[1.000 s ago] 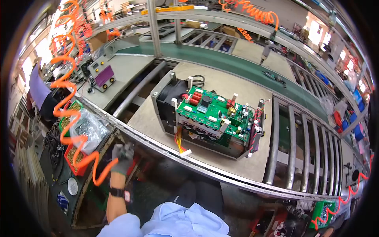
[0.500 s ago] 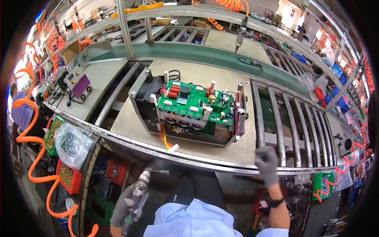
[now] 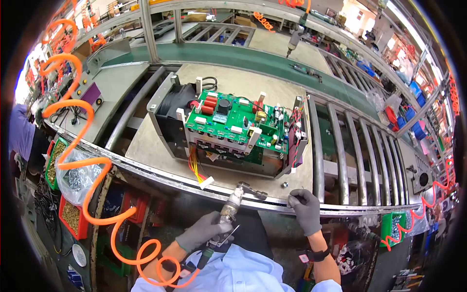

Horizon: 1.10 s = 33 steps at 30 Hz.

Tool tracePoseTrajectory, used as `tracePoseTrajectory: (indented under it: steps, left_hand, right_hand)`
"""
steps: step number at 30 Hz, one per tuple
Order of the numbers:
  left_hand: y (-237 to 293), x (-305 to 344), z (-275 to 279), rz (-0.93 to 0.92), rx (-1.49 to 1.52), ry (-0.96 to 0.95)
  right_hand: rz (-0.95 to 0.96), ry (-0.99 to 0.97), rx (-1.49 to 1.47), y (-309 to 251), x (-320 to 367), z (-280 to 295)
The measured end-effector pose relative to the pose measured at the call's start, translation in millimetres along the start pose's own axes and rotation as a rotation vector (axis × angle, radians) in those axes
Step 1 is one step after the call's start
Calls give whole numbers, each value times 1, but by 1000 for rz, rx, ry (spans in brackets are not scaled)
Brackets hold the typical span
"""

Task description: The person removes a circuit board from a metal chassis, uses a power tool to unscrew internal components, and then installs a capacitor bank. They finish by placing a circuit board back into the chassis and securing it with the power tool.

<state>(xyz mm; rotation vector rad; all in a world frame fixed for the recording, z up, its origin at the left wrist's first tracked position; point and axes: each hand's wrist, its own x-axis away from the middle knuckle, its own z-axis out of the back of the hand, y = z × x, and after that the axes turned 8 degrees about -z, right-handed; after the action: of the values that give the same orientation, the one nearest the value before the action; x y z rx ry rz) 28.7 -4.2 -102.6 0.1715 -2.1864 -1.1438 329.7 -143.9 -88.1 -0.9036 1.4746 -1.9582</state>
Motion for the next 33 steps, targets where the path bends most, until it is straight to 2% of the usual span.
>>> tracePoseTrajectory:
  steps: [3, 9, 15, 21, 30, 33]
  left_hand:
    - [22, -11, 0, 47, -278, -106]
    - [17, -11, 6, 17, -37, -143]
    - [4, -7, 2, 1, 133, -162]
    - [6, -5, 8, -15, 37, -194]
    - [11, 0, 7, 3, 82, -232]
    - [5, -2, 7, 14, 25, -215]
  right_hand:
    - [-104, -67, -165, 5, 4, -15]
    - [-134, -97, -300, 14, 8, -46]
    - [-141, -5, -214, 8, 7, -68]
    - [-166, -70, -116, -3, 7, -60]
    - [-121, -208, 10, -18, 0, -40]
    - [-205, -232, -13, -21, 0, -37]
